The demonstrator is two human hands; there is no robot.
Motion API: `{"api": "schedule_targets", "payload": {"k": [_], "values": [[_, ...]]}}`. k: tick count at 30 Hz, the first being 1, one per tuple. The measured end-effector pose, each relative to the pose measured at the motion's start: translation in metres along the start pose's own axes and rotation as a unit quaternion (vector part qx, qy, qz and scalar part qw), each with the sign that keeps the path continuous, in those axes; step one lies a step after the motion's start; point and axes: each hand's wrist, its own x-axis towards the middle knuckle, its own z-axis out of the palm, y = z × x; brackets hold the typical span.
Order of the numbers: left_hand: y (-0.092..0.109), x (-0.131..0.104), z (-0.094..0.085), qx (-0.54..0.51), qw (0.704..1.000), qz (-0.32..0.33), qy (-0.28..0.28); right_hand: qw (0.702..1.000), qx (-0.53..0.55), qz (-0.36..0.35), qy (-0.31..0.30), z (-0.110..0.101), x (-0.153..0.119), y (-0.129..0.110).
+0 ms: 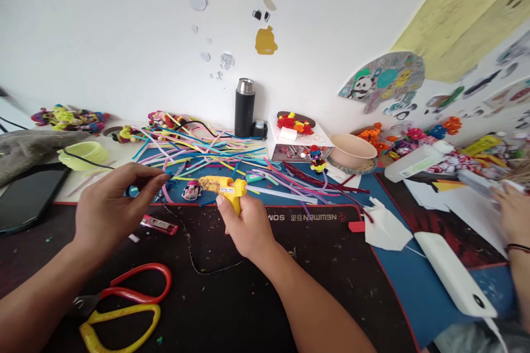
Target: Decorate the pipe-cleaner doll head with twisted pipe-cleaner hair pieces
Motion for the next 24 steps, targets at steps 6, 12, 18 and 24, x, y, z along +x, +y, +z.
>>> {"api": "schedule_targets", "payload": {"k": [6,12,18,24], "values": [[-0.001,0.002,0.007,-0.124,0.983,-0.134,-0.031,0.978,0.175,0.111,0.007,-0.011,-0.004,-0.004],[0.006,0.002,0.008,-0.189,0.963,-0.178,-0.077,0.946,0.249,0.201,0.052,-0.038,-0.038,0.002],[0.012,0.004,0.008,-0.283,0.927,-0.214,-0.121,0.945,0.183,0.272,0.018,-0.057,-0.045,0.009],[0.006,0.007,0.009,-0.363,0.882,-0.274,-0.123,0.954,-0.232,0.190,0.010,-0.073,-0.052,-0.006]]}}
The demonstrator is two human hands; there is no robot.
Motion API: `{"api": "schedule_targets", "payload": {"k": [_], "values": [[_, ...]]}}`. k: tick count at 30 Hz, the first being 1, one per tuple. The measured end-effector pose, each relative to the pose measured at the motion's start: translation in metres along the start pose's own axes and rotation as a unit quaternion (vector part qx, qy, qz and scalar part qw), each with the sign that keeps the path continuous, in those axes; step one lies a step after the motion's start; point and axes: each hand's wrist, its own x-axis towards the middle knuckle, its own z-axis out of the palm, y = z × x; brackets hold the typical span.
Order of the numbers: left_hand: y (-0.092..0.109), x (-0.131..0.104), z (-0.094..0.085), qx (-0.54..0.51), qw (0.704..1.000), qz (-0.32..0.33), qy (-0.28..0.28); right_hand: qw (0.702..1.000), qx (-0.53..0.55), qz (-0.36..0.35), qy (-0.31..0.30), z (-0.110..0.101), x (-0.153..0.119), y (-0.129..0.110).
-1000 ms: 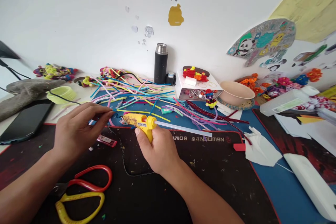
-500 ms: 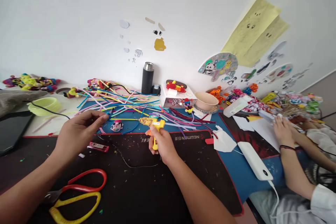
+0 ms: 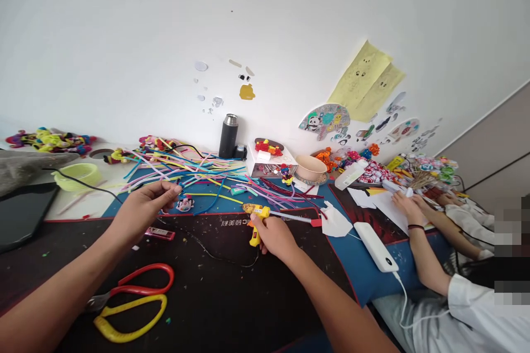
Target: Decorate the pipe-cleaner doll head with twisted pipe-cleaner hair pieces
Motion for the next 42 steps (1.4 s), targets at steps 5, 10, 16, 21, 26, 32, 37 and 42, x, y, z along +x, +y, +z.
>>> {"api": "schedule_targets", "payload": {"k": [5,10,16,21,26,32,37,42], "values": [[-0.004,0.002,0.001,-0.066,0.998,-0.015,-0.009,0.981,-0.102,-0.130,0.103,0.002,-0.011,0.015],[-0.003,-0.001,0.007,-0.135,0.986,-0.074,-0.062,0.973,0.024,-0.192,0.130,0.035,-0.007,0.005],[-0.001,-0.004,0.009,-0.188,0.967,-0.141,-0.098,0.946,0.089,-0.266,0.163,0.071,0.013,-0.040],[-0.008,-0.003,0.009,-0.202,0.956,-0.171,-0.129,0.935,0.110,-0.291,0.168,0.083,0.023,-0.058],[-0.015,-0.001,0.011,-0.198,0.954,-0.182,-0.135,0.930,0.141,-0.303,0.155,0.088,0.033,-0.062],[-0.015,-0.002,0.012,-0.193,0.951,-0.198,-0.136,0.935,0.178,-0.289,0.104,0.093,0.038,-0.070],[-0.013,-0.002,0.013,-0.189,0.951,-0.206,-0.132,0.935,0.190,-0.286,0.093,0.094,0.038,-0.077],[-0.013,-0.003,0.014,-0.203,0.943,-0.232,-0.127,0.935,0.193,-0.286,0.087,0.093,0.038,-0.080]]}}
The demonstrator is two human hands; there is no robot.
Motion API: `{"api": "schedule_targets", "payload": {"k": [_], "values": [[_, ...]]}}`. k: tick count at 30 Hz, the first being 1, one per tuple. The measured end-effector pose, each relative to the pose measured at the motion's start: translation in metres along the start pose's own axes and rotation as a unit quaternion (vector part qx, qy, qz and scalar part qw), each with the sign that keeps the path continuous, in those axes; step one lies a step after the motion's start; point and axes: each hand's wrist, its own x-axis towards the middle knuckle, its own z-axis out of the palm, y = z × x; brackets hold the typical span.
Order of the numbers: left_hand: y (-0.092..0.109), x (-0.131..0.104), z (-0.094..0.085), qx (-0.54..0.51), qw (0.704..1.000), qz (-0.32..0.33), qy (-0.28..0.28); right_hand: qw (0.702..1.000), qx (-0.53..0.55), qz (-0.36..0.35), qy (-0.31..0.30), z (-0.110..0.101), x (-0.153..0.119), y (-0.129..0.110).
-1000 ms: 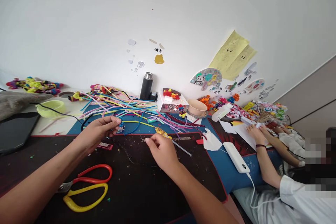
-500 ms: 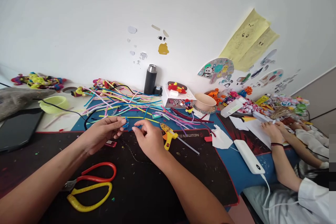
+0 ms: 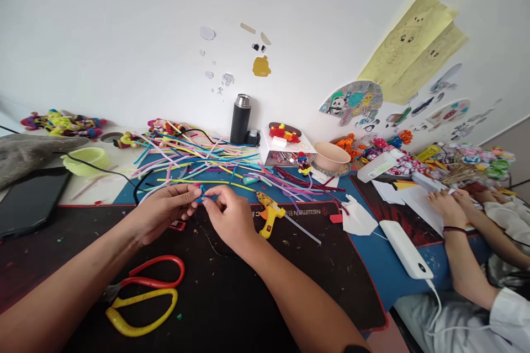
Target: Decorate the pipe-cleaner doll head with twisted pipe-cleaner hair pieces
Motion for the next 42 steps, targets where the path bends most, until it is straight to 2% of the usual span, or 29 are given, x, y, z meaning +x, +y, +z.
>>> {"api": "schedule_targets", "payload": {"k": [9,19,27,33,42], "values": [[-0.002,0.001,-0.003,-0.007,1.000,-0.016,-0.007,1.000,0.008,0.007,-0.008,0.002,0.000,0.002],[0.003,0.003,-0.011,0.076,0.996,0.012,-0.046,0.987,0.137,0.082,-0.030,-0.002,0.005,0.004],[0.006,-0.001,-0.010,0.063,0.996,-0.013,-0.068,0.983,0.156,0.087,-0.030,-0.002,0.006,0.005],[0.005,0.000,-0.012,0.048,0.998,0.009,-0.048,0.976,0.184,0.111,-0.040,-0.002,0.004,0.009],[0.010,0.002,-0.029,0.046,0.998,0.024,-0.046,0.969,0.204,0.129,-0.048,-0.003,0.003,0.014]]}}
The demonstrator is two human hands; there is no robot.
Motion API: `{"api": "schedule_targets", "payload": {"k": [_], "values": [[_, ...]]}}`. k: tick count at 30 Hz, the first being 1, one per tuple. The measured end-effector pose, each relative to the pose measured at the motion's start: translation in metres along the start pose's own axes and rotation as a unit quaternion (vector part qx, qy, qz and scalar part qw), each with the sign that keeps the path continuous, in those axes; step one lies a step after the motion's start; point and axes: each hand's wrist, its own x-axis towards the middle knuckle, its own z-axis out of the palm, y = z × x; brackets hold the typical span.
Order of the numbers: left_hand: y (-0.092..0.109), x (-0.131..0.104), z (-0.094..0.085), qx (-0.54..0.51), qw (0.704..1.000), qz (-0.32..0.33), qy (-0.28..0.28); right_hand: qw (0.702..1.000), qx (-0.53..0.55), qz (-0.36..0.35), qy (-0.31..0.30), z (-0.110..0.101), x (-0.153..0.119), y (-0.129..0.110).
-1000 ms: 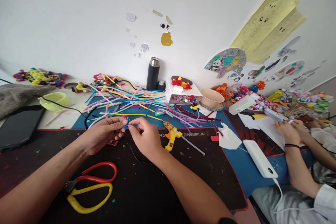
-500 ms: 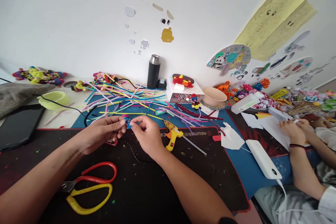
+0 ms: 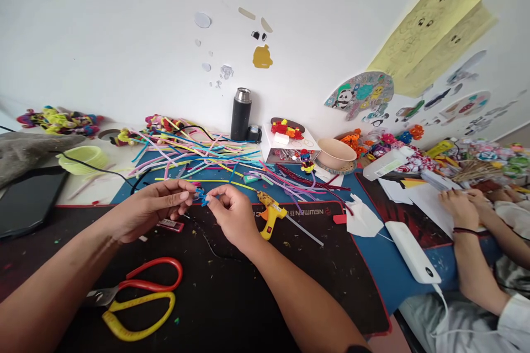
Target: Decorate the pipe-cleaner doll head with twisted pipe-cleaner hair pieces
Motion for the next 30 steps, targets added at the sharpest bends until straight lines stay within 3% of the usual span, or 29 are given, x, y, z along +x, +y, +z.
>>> {"api": "schedule_targets", "payload": {"k": [3,6,9,11,14,21,25,30], "values": [[0.007,-0.001,-0.008,0.003,0.999,0.020,0.028,1.000,0.016,0.015,0.000,0.000,0.001,-0.004],[0.012,0.001,-0.016,0.072,0.989,0.074,0.103,0.998,0.050,0.037,0.002,0.000,0.002,-0.008],[0.010,0.005,-0.019,0.245,0.940,0.140,0.193,0.993,0.101,0.067,0.006,-0.001,0.002,-0.012],[0.003,0.009,-0.018,0.353,0.893,0.173,0.219,0.987,0.134,0.091,0.009,-0.003,0.001,-0.013],[-0.010,0.015,-0.016,0.468,0.830,0.227,0.202,0.978,0.172,0.122,0.007,-0.004,0.000,-0.012],[-0.038,0.031,-0.019,0.631,0.731,0.226,0.125,0.953,0.241,0.183,-0.014,0.002,0.001,-0.008],[-0.041,0.034,-0.020,0.647,0.706,0.263,0.117,0.927,0.289,0.234,-0.052,0.007,0.003,-0.011],[-0.033,0.028,-0.015,0.624,0.709,0.311,0.104,0.894,0.339,0.281,-0.087,0.010,0.004,-0.018]]}}
